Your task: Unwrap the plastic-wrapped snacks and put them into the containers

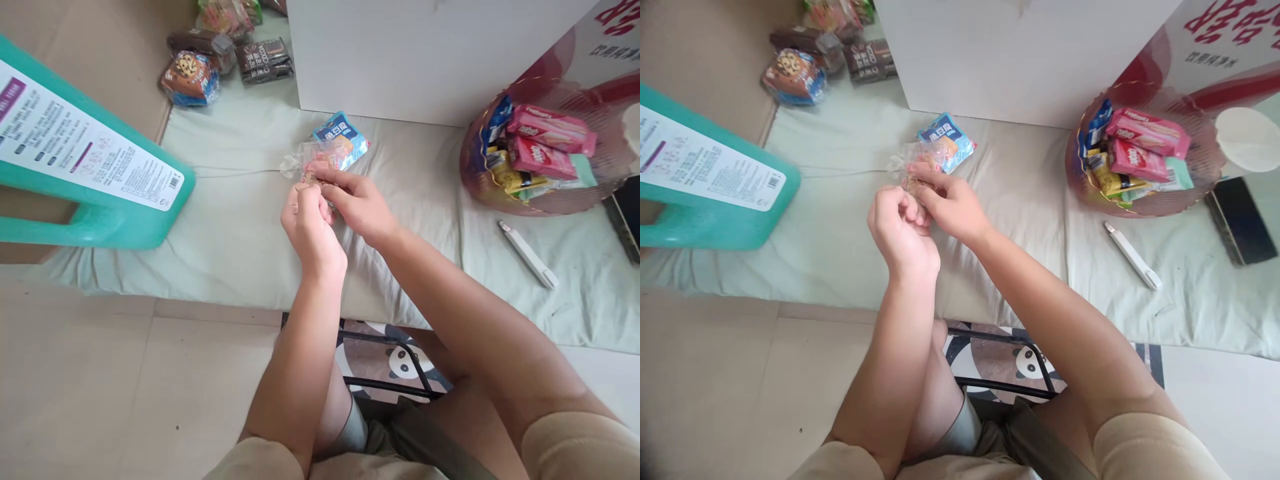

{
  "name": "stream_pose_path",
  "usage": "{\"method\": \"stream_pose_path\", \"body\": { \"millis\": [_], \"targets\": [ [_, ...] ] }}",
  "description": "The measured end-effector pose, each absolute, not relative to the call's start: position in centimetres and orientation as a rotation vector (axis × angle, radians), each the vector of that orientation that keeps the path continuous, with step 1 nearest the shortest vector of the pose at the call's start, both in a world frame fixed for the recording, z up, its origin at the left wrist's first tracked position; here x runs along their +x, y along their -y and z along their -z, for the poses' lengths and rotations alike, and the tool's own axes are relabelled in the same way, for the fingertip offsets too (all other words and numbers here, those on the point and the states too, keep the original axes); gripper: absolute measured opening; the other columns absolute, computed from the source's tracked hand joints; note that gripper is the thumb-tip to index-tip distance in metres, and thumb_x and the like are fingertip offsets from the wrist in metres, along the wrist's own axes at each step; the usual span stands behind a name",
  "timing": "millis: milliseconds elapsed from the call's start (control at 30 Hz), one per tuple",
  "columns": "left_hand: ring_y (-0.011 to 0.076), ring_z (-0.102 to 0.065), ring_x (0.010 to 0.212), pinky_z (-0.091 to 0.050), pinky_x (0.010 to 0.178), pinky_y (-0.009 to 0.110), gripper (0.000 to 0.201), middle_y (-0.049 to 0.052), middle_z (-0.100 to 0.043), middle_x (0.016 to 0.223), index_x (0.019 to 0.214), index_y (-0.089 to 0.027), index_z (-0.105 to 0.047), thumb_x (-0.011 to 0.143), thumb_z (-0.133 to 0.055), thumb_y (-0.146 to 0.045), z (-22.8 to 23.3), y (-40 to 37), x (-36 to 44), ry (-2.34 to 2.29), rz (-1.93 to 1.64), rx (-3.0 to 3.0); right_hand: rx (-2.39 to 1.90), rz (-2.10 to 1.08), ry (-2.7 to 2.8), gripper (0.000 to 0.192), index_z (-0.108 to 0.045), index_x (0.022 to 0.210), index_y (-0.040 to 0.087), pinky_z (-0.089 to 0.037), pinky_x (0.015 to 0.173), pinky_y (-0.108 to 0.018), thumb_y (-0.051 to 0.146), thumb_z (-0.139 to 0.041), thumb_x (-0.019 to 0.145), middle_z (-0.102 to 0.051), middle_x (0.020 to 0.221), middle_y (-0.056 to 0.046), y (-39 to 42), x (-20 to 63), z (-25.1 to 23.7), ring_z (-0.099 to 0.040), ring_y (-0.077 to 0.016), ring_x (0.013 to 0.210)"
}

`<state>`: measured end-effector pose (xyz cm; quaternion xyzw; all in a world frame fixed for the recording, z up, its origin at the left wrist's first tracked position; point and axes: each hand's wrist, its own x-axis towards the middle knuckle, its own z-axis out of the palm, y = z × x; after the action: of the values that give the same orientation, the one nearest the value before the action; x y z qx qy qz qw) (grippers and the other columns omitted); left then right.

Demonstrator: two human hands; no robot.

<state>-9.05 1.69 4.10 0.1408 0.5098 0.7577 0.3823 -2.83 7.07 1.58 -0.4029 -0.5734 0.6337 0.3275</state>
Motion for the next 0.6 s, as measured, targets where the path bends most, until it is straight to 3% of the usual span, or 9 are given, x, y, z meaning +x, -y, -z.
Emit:
{"method": "stream_pose_path", "body": {
  "millis": [100, 200, 300, 400, 500, 600],
  "targets": [
    [0.0068, -0.025, 0.046, -0.025, 0.045, 0.022, 0.039, -0.004, -0.025, 0.053, 0.056, -0.020, -0.033, 0.089, -0.053, -0.010, -4.8, -1.5, -7.8, -1.247, -2.014, 0.323, -1.025, -1.615, 1.341, 0.026, -0.076, 0.106, 0.021, -0.058, 0.098, -0.034, 0.029, -0.066, 0.083, -0.076, 0.121, -0.003, -5.9, -0.9, -1.8, -0.070, -0.0195, 0.112],
    [0.0077, -0.022, 0.046, -0.018, 0.045, 0.025, 0.035, -0.003, -0.025, 0.051, 0.054, -0.021, -0.038, 0.080, -0.057, -0.007, -5.0, -1.1, -6.7, -1.231, -2.168, 0.438, -1.081, -1.464, 1.190, 0.016, -0.073, 0.094, 0.022, -0.061, 0.084, -0.032, 0.031, -0.069, 0.082, -0.076, 0.101, -0.002, -3.7, 3.0, -1.8, -0.072, -0.0170, 0.094],
    [0.0075, -0.022, 0.046, -0.016, 0.046, 0.026, 0.038, -0.004, -0.024, 0.053, 0.055, -0.021, -0.036, 0.080, -0.065, -0.015, -4.6, -1.0, -5.5, -1.229, -2.145, 0.557, -1.144, -1.325, 1.098, 0.014, -0.065, 0.083, 0.023, -0.055, 0.060, -0.027, 0.035, -0.073, 0.083, -0.063, 0.077, 0.002, -0.8, 8.4, -1.5, -0.063, -0.0130, 0.068],
    [0.0085, -0.037, 0.050, -0.028, 0.048, 0.024, 0.037, -0.004, -0.036, 0.058, 0.064, -0.021, -0.045, 0.085, -0.072, -0.034, -3.4, -1.4, -3.6, -1.272, -1.819, 0.734, -1.204, -1.113, 1.079, 0.017, -0.061, 0.088, 0.024, -0.050, 0.057, -0.024, 0.032, -0.075, 0.083, -0.058, 0.083, 0.002, 1.8, 13.2, -0.6, -0.056, -0.0102, 0.066],
    [0.0152, -0.065, 0.084, -0.049, 0.070, 0.026, 0.031, 0.003, -0.065, 0.089, 0.088, -0.023, -0.063, 0.083, -0.076, -0.050, -1.6, -1.8, -1.3, -1.223, -1.467, 0.986, -1.262, -0.760, 1.100, 0.023, -0.057, 0.100, 0.026, -0.055, 0.071, -0.027, 0.027, -0.072, 0.084, -0.059, 0.099, -0.002, 3.3, 15.6, 0.6, -0.061, -0.0127, 0.081],
    [0.0248, -0.063, 0.125, -0.052, 0.094, 0.031, 0.057, 0.007, -0.066, 0.131, 0.113, -0.026, -0.065, 0.073, -0.083, -0.063, -0.1, -1.9, 1.0, -1.117, -1.282, 1.077, -1.335, -0.502, 1.243, 0.028, -0.053, 0.110, 0.027, -0.056, 0.084, -0.036, 0.022, -0.066, 0.086, -0.061, 0.108, -0.005, 3.7, 16.3, 0.9, -0.064, -0.0190, 0.096]
  ]
}}
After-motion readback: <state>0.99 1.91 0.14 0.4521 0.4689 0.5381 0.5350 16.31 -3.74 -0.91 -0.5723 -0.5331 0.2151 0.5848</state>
